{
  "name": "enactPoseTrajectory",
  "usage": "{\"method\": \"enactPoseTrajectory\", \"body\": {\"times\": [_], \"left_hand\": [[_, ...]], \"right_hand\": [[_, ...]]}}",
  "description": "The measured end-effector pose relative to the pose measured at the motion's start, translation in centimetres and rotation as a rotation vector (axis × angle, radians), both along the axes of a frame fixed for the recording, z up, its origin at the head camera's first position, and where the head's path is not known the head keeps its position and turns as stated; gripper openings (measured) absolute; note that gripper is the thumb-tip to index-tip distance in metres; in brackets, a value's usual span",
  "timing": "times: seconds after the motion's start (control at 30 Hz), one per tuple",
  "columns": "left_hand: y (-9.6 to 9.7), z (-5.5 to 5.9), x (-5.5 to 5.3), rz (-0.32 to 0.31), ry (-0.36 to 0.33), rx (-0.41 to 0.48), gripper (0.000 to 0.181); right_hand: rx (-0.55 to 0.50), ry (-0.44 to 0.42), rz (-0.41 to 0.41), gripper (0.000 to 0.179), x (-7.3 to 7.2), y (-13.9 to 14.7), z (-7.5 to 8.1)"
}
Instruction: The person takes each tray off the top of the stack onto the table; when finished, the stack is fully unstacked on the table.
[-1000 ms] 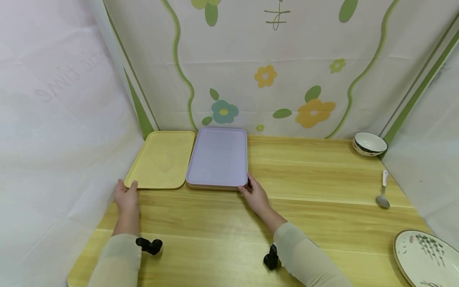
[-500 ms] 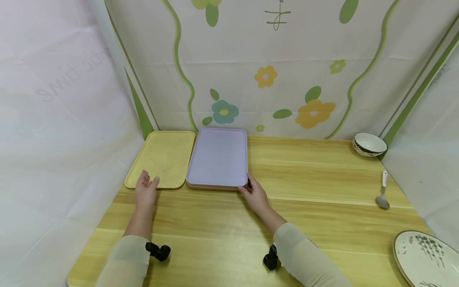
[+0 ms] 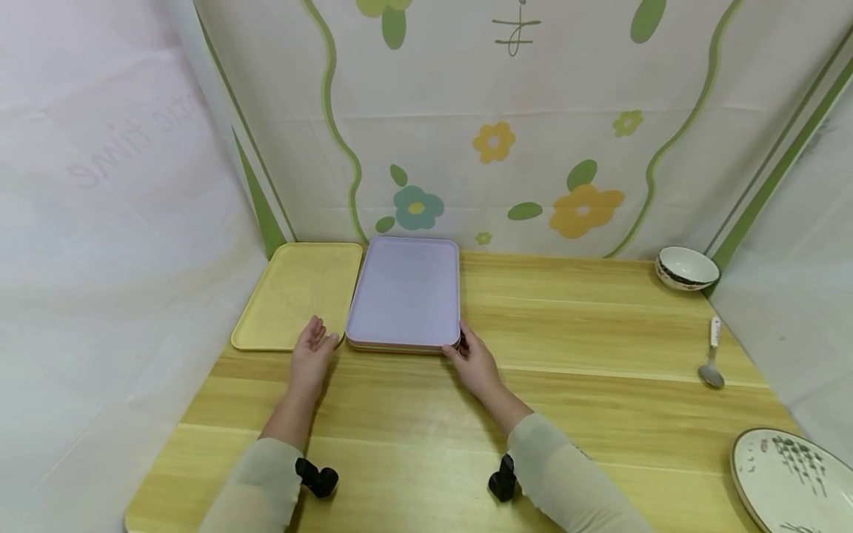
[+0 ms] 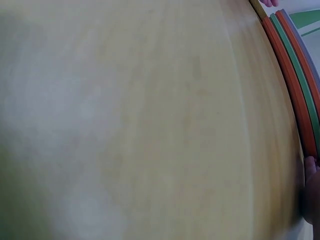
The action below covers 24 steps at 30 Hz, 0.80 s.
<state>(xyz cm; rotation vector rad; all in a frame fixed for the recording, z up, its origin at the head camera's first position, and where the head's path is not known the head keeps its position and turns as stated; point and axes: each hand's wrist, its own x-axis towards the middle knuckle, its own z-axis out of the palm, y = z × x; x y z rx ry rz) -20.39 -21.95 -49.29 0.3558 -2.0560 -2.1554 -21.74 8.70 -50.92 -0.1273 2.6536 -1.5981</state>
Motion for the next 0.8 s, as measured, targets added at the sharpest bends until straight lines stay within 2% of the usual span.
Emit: {"method": "enactPoseTrajectory", "body": {"times": [0.23, 0.47, 0.8], "left_hand": [[1.5, -0.7, 0.0, -0.055, 0.024, -0.002, 0.069], [2.3, -0.9, 0.2, -0.099, 0.040, -0.025, 0.067], [2.6, -1.6, 0.1, -0.079, 0.045, -0.010, 0.066]], "right_hand": [[-0.011, 0.022, 0.004, 0.073, 0.0, 0.0, -0.1], [-0.014, 0.032, 0.012, 0.073, 0.0, -0.1, -0.3], [-0.006, 0.042, 0.003, 0.073, -0.1, -0.1, -0.1]]}}
